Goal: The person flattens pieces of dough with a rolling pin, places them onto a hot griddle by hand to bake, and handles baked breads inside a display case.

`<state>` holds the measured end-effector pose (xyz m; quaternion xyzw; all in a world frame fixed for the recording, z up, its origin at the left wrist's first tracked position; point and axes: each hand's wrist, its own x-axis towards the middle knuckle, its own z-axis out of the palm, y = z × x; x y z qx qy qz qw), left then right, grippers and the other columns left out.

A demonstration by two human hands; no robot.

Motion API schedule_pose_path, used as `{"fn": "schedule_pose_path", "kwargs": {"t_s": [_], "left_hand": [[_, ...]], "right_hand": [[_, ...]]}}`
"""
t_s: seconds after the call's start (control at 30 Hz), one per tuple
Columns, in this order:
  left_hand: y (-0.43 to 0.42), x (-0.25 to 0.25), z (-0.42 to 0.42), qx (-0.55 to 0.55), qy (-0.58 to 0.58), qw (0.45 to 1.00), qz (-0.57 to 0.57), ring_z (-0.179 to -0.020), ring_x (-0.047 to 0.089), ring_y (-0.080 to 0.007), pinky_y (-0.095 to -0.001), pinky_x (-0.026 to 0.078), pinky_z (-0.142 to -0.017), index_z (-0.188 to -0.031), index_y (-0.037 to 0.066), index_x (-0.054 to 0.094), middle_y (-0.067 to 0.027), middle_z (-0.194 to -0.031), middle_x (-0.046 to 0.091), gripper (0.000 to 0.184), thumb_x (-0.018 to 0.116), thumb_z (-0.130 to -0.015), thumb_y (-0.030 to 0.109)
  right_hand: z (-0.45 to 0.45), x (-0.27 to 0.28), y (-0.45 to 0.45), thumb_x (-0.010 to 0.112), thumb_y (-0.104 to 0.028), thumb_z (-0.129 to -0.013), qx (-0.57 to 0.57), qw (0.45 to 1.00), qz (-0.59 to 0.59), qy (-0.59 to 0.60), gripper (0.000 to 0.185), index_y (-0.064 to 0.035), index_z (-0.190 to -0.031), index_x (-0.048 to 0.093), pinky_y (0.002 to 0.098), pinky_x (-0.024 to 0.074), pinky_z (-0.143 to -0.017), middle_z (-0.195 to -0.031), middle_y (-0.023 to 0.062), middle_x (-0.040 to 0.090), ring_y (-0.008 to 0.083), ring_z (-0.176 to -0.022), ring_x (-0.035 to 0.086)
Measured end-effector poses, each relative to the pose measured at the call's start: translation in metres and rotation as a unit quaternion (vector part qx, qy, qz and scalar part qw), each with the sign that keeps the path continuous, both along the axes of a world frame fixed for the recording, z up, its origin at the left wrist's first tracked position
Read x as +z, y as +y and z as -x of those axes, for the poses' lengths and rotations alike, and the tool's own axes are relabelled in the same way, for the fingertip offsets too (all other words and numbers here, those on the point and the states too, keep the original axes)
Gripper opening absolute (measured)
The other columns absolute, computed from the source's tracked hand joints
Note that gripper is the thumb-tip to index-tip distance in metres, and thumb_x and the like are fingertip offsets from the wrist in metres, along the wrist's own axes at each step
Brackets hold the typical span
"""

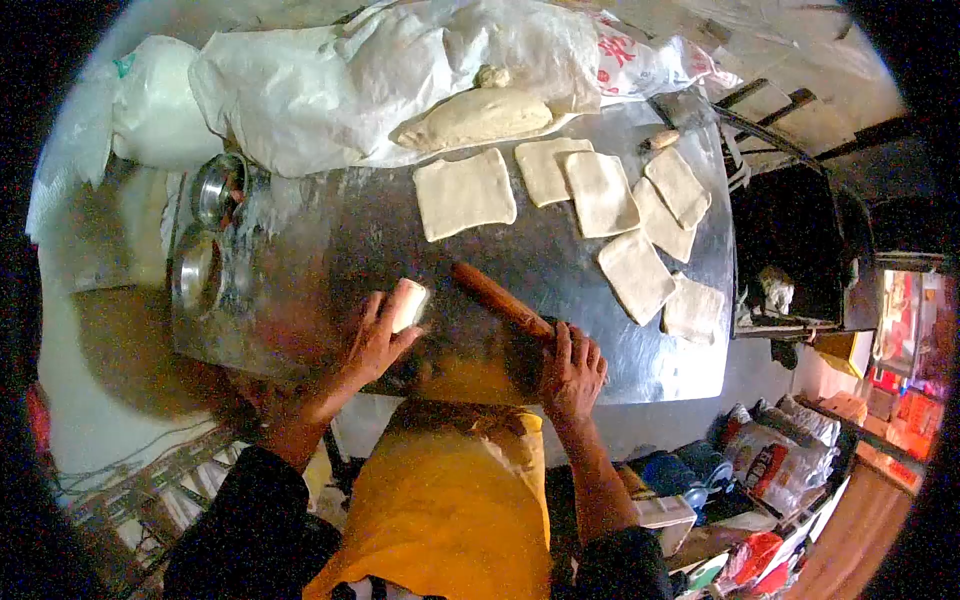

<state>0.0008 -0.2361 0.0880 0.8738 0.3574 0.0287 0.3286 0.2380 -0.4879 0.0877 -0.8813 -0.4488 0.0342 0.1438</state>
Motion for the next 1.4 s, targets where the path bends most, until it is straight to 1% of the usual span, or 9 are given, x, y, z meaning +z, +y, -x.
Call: {"fn": "schedule_pose_path", "kwargs": {"t_s": [0.17, 0.33, 0.9, 0.97, 1.0, 1.03, 1.17, 1.23, 1.4], "left_hand": [[-0.005, -0.019, -0.040, -0.112, -0.151, 0.979, -0.076, -0.137, 0.048, -0.0441, -0.0478, 0.043, -0.113, -0.154, 0.004, 0.042, -0.0246, -0.158, 0.035, 0.063, 0.057, -0.093, -0.002], [-0.018, 0.024, -0.063, 0.004, -0.233, 0.971, -0.059, -0.144, 0.038, -0.0486, -0.0496, 0.038, -0.117, -0.149, -0.006, 0.041, -0.0312, -0.157, 0.033, 0.064, 0.059, -0.088, -0.008], [-0.010, -0.006, -0.061, 0.027, 0.048, 0.978, -0.203, -0.150, 0.031, -0.0411, -0.0639, 0.026, -0.118, -0.157, 0.008, 0.038, -0.0182, -0.162, 0.036, 0.065, 0.059, -0.101, 0.033], [0.002, -0.032, -0.050, 0.098, -0.061, 0.993, -0.006, -0.150, 0.033, -0.0407, -0.0551, 0.028, -0.121, -0.159, 0.004, 0.032, -0.0238, -0.162, 0.034, 0.070, 0.059, -0.101, 0.035], [0.013, -0.042, -0.048, 0.206, -0.223, 0.930, 0.209, -0.149, 0.035, -0.0389, -0.0463, 0.028, -0.122, -0.160, 0.002, 0.026, -0.0265, -0.162, 0.033, 0.074, 0.060, -0.102, 0.032], [0.018, -0.054, -0.037, 0.188, -0.346, 0.900, 0.185, -0.148, 0.038, -0.0374, -0.0441, 0.028, -0.122, -0.161, 0.003, 0.024, -0.0233, -0.162, 0.035, 0.072, 0.059, -0.103, 0.027], [0.066, 0.011, -0.027, 0.135, -0.231, 0.961, 0.071, -0.147, 0.039, -0.0364, -0.0489, 0.030, -0.121, -0.161, 0.010, 0.029, -0.0172, -0.162, 0.038, 0.067, 0.059, -0.104, 0.029], [0.075, 0.012, -0.021, -0.050, 0.072, 0.986, -0.145, -0.154, 0.028, -0.0370, -0.0572, 0.016, -0.124, -0.163, 0.010, 0.027, -0.0155, -0.166, 0.032, 0.070, 0.053, -0.105, 0.041], [0.094, -0.002, -0.029, -0.037, 0.021, 0.985, -0.165, -0.154, 0.027, -0.0390, -0.0627, 0.016, -0.122, -0.163, 0.015, 0.028, -0.0115, -0.166, 0.034, 0.074, 0.057, -0.101, 0.044]], "right_hand": [[0.003, 0.001, 0.002, 0.065, -0.026, -0.095, -0.010, 1.000, 0.008, -0.005, 0.050, -0.0101, -0.142, 0.055, 0.0510, 0.0423, -0.098, -0.138, 0.0125, 0.058, 0.0355, -0.120, 0.055], [-0.003, -0.001, -0.002, 0.066, -0.025, -0.093, 0.003, 1.000, 0.014, 0.022, 0.052, -0.0110, -0.142, 0.055, 0.0514, 0.0426, -0.098, -0.139, 0.0116, 0.057, 0.0351, -0.121, 0.055], [-0.007, 0.005, -0.004, 0.072, -0.023, -0.089, -0.035, 0.996, -0.002, 0.080, 0.044, -0.0150, -0.132, 0.063, 0.0489, 0.0400, -0.101, -0.133, 0.0103, 0.058, 0.0328, -0.121, 0.055], [0.002, 0.025, 0.016, 0.071, -0.022, -0.089, -0.016, 0.998, -0.009, 0.057, 0.042, -0.0145, -0.130, 0.064, 0.0481, 0.0408, -0.099, -0.132, 0.0104, 0.059, 0.0325, -0.120, 0.056], [0.008, 0.043, 0.028, 0.073, -0.018, -0.088, 0.038, 0.998, -0.016, 0.047, 0.038, -0.0130, -0.125, 0.065, 0.0495, 0.0437, -0.096, -0.130, 0.0120, 0.061, 0.0346, -0.117, 0.058], [0.015, 0.058, 0.039, 0.075, -0.014, -0.088, 0.090, 0.995, -0.018, 0.040, 0.034, -0.0114, -0.120, 0.065, 0.0509, 0.0467, -0.094, -0.129, 0.0135, 0.062, 0.0367, -0.115, 0.060], [0.040, 0.042, 0.083, 0.067, -0.018, -0.089, 0.142, 0.988, 0.016, 0.060, 0.051, -0.0134, -0.138, 0.057, 0.0506, 0.0421, -0.102, -0.144, 0.0138, 0.055, 0.0345, -0.129, 0.053], [0.044, 0.012, 0.093, 0.065, -0.029, -0.094, 0.146, 0.985, 0.037, 0.081, 0.057, -0.0093, -0.146, 0.051, 0.0519, 0.0397, -0.107, -0.153, 0.0163, 0.049, 0.0370, -0.139, 0.047], [0.034, 0.008, 0.114, 0.058, -0.055, -0.097, 0.157, 0.985, 0.049, 0.057, 0.080, -0.0027, -0.155, 0.040, 0.0537, 0.0363, -0.111, -0.159, 0.0203, 0.042, 0.0384, -0.147, 0.040]]}}
